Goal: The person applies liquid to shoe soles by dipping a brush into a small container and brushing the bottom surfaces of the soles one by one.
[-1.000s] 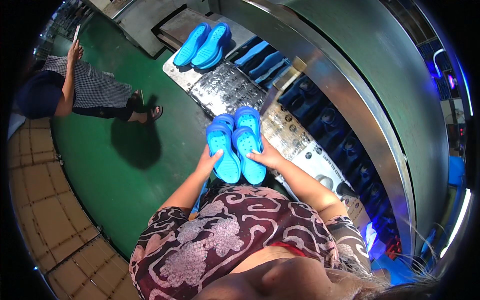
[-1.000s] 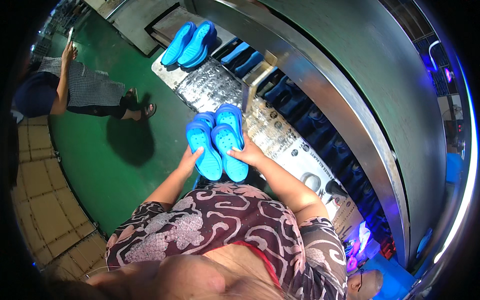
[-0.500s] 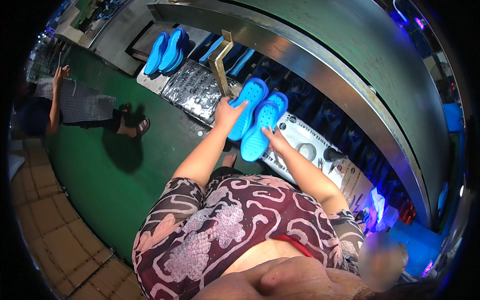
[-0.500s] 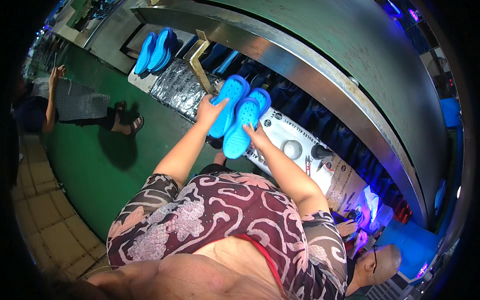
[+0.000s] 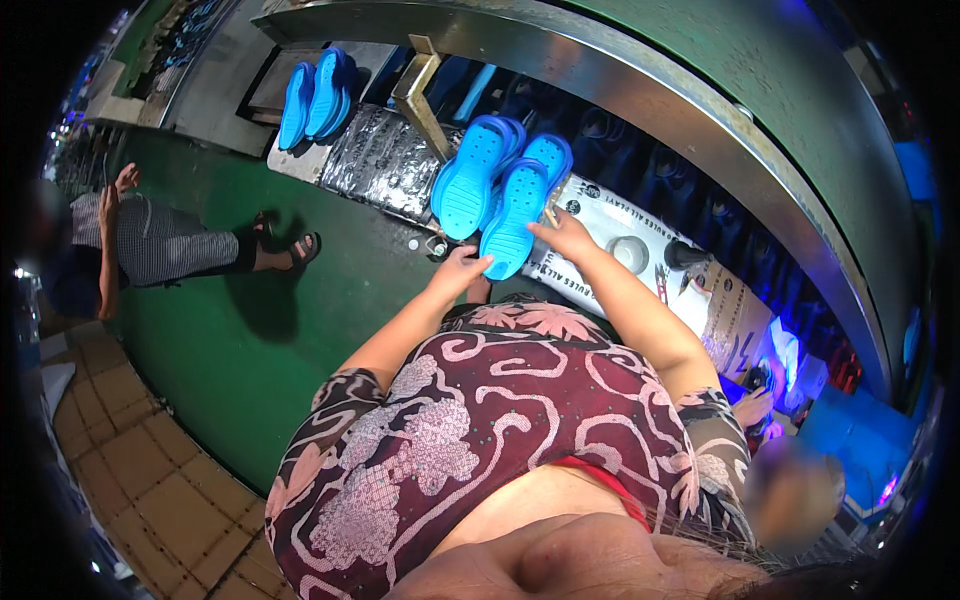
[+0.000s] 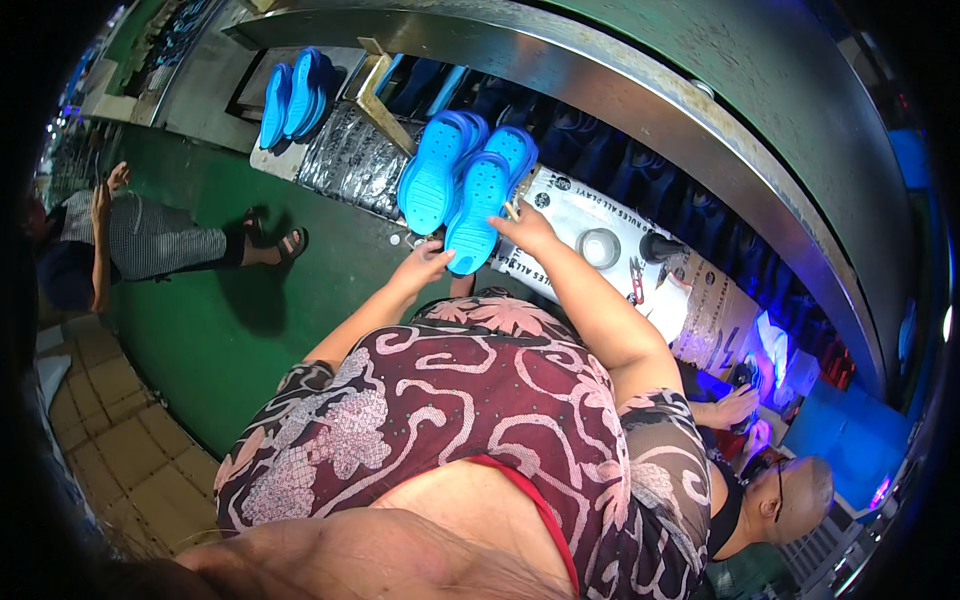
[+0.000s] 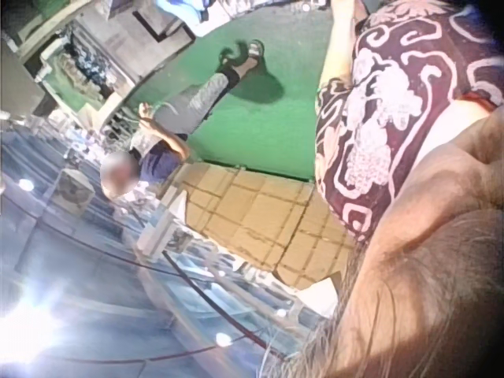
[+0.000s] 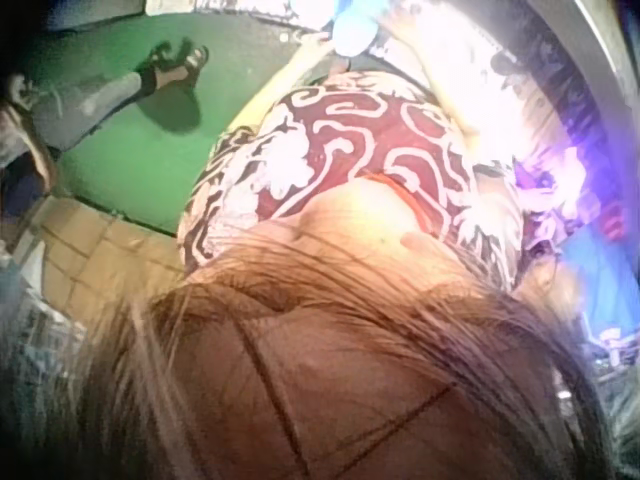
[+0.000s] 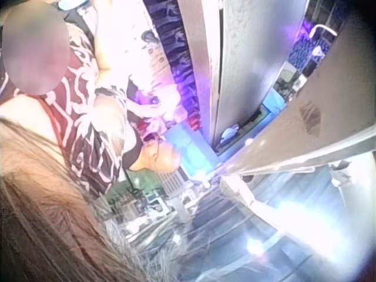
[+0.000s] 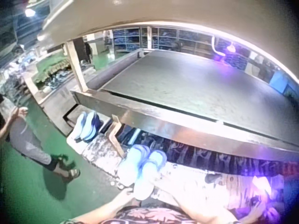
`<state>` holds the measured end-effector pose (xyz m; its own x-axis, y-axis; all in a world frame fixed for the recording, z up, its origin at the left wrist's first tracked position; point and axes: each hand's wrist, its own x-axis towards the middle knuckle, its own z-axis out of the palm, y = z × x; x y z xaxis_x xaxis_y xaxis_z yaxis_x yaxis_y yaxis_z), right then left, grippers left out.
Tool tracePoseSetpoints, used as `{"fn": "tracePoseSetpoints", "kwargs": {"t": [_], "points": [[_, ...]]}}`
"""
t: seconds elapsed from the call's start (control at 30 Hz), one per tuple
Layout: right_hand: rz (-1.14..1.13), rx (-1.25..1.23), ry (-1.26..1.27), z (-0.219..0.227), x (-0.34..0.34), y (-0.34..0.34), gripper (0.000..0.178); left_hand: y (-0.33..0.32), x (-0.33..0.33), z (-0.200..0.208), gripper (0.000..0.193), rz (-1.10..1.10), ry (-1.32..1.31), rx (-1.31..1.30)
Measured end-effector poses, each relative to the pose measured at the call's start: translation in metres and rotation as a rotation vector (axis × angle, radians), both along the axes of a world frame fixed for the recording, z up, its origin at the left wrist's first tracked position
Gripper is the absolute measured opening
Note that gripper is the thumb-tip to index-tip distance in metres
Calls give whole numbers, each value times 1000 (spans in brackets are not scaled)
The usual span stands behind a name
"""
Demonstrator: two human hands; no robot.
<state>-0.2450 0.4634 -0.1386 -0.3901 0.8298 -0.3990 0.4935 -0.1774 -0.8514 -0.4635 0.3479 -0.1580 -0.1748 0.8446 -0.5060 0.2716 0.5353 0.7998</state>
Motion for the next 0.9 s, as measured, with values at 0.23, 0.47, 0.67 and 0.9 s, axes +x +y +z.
{"fn": "tracePoseSetpoints", "kwargs": {"t": [0.23, 0.47, 0.67, 0.9], "points": [[-201, 467, -43, 31, 86, -25, 36, 6, 4, 14, 38, -52, -451, -175], [-764, 24, 558, 81, 184, -89, 59, -3, 14, 108, 46, -127, -489, 193], [-773, 88, 952, 122, 181, -132, 43, 30, 81, 172, 54, -306, -242, 357], [-571, 651, 343, 197, 151, -150, 24, 44, 147, 188, 49, -411, -214, 786]]}}
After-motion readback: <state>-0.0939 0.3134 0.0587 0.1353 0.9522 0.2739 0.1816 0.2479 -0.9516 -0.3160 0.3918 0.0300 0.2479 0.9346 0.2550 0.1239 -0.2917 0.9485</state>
